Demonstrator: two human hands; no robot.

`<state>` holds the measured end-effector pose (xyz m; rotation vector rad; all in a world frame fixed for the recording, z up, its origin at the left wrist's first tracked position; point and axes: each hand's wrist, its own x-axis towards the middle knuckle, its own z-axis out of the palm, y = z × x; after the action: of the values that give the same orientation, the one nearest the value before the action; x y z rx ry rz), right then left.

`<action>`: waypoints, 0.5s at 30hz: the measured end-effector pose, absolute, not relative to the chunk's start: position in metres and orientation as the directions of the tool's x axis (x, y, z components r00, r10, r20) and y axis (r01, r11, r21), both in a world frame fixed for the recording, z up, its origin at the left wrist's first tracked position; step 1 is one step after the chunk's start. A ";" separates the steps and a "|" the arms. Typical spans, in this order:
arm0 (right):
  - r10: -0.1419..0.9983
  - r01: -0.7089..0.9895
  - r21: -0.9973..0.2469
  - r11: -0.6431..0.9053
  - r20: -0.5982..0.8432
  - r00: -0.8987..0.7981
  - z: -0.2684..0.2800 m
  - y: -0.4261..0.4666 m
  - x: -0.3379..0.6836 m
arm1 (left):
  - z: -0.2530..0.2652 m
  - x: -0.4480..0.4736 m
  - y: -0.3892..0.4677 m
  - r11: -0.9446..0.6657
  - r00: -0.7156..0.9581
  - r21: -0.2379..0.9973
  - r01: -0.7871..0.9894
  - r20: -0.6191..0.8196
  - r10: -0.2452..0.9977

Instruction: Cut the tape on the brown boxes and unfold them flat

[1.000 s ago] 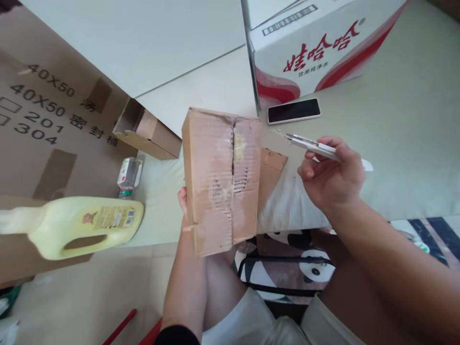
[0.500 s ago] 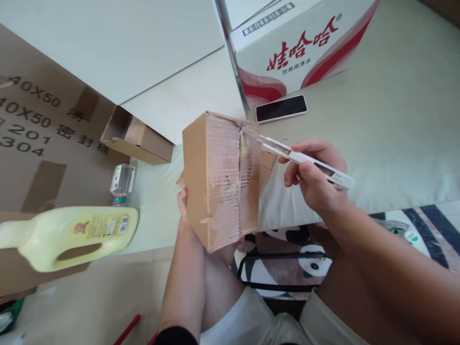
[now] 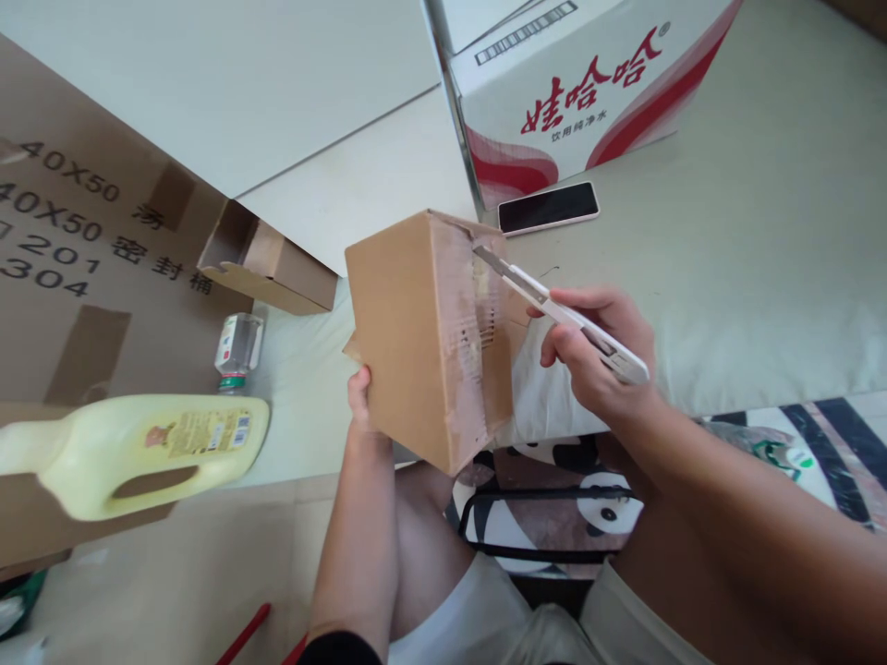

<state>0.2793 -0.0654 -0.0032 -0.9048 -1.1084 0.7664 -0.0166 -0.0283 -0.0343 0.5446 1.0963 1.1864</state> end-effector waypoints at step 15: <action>0.890 -0.002 -0.892 0.453 0.452 0.063 -0.010 -0.076 0.263 | -0.034 0.003 -0.029 0.224 -0.141 0.838 -0.498 -0.333 0.932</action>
<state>0.2632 -0.0761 -0.0104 -0.8753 -1.3394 0.8236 0.0028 -0.0293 -0.0338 0.5178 1.1121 1.3382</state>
